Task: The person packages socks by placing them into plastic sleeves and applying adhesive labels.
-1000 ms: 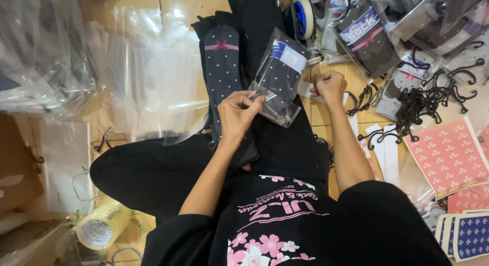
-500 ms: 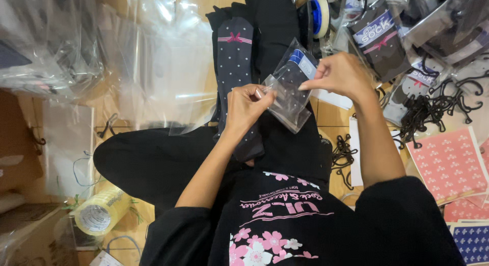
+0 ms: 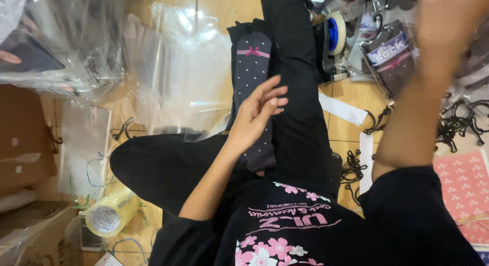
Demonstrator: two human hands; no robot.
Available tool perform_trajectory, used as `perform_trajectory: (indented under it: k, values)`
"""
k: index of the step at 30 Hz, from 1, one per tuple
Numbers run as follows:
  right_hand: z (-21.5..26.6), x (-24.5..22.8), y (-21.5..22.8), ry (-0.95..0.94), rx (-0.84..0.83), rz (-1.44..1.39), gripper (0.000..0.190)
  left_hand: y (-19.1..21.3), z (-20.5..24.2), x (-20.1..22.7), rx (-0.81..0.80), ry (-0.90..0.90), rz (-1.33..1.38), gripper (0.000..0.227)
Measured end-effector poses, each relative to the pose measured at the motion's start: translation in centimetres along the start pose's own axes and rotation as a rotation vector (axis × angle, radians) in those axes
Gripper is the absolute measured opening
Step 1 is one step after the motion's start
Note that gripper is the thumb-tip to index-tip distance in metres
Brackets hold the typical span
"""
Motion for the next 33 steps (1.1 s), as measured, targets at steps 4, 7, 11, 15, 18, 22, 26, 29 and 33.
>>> perform_trajectory:
  k: [4,7,11,15,18,22,26,29,33]
  values:
    - [-0.6,-13.6,-12.7,0.251,-0.477,-0.292,0.026,1.6,0.4,-2.1,0.07,-0.088,-0.811,0.045]
    - [-0.4,-24.0,-12.5,0.289,-0.536,-0.454,0.038,1.5,2.6,-5.6,0.036,-0.028,-1.468,0.049]
    - [-0.8,-26.7,-12.6,0.271,-0.529,-0.661,0.011,1.0,6.9,-6.8,0.085,0.041,-1.574,0.057]
    - [0.6,-26.9,-16.5,0.309,-0.596,-0.354,0.033,1.1,7.7,-7.7,0.141,0.074,-1.525,0.058]
    - [1.3,-26.6,-16.5,0.292,-0.459,-0.213,0.026,1.5,6.3,-7.1,0.114,0.064,-1.488,0.053]
    - [1.2,-28.2,-9.1,0.39,-0.168,-0.204,0.023,2.0,1.6,-6.0,0.045,-0.132,-1.088,0.041]
    - [2.0,-29.1,-0.8,0.407,-0.08,-0.309,0.02,7.9,-2.7,-19.9,0.287,0.329,0.2,0.084]
    - [5.2,-29.3,2.8,0.409,-0.265,-0.467,0.017,9.0,-1.8,-18.1,0.299,0.407,0.44,0.107]
    - [16.1,-29.4,5.5,0.516,-0.592,-0.701,0.013,10.1,-0.6,-18.6,0.339,0.52,0.362,0.1]
Point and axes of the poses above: each hand's wrist, its own z-axis away from the middle knuckle, its own y-axis out of the back of the hand, x = y × z, the point moved 6 cm from there along -z, towards the middle knuckle, and after that the axes turned 6 degrees about -x, right-handed, at the moved point
